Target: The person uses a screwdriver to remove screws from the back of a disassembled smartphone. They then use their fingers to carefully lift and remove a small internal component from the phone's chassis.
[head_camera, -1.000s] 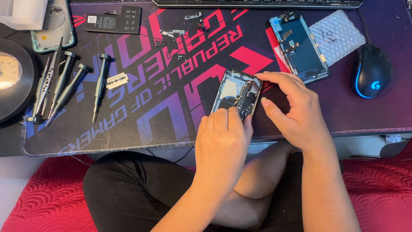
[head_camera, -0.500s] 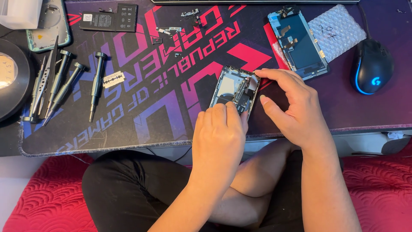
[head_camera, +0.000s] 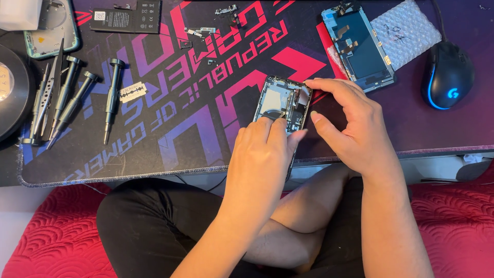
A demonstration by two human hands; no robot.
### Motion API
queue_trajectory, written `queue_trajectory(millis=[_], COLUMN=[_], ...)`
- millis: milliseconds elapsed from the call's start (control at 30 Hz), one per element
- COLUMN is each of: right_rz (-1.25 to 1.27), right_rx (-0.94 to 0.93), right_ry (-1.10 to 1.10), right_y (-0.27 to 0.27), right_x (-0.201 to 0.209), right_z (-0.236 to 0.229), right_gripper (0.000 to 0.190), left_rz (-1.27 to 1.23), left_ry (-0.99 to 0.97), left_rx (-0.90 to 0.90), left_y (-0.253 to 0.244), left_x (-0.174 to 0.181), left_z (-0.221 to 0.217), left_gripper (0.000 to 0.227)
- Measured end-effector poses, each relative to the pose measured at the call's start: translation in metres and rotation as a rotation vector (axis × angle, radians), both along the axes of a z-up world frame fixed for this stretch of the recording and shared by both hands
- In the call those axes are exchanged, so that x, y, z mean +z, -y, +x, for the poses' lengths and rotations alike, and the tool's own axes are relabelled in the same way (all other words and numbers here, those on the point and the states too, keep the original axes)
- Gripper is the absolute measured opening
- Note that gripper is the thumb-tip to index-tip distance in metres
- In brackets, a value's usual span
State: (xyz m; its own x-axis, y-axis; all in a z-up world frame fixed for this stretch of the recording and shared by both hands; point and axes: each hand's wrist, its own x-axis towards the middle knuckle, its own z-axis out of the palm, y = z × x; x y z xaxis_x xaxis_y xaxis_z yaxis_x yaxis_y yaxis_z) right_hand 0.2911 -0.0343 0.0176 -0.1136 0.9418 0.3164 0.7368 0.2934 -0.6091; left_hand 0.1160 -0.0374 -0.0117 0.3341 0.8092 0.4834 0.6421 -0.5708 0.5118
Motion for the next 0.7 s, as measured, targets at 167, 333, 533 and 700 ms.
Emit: queue_trajectory(millis=[167,333,533,700], right_rz=[0.01,-0.001,-0.001,0.039], right_rx=[0.022,0.023,0.01,0.039], right_ry=[0.033,0.09,0.168,0.103], right_y=[0.002,0.001,0.003,0.006], right_x=[0.006,0.004,0.004,0.003], right_z=[-0.005,-0.004,-0.008,-0.013], right_gripper=[0.069,0.094,0.092,0.085], left_rz=[-0.076,0.003,0.06,0.068], left_ry=[0.081,0.159,0.139,0.114], left_rx=[-0.108,-0.046,0.041,-0.028], left_y=[-0.002,-0.01,-0.019,-0.018], left_x=[0.005,0.021,0.018,0.009], left_z=[-0.009,-0.028,-0.049,-0.046], left_gripper=[0.012,0.008,0.005,0.003])
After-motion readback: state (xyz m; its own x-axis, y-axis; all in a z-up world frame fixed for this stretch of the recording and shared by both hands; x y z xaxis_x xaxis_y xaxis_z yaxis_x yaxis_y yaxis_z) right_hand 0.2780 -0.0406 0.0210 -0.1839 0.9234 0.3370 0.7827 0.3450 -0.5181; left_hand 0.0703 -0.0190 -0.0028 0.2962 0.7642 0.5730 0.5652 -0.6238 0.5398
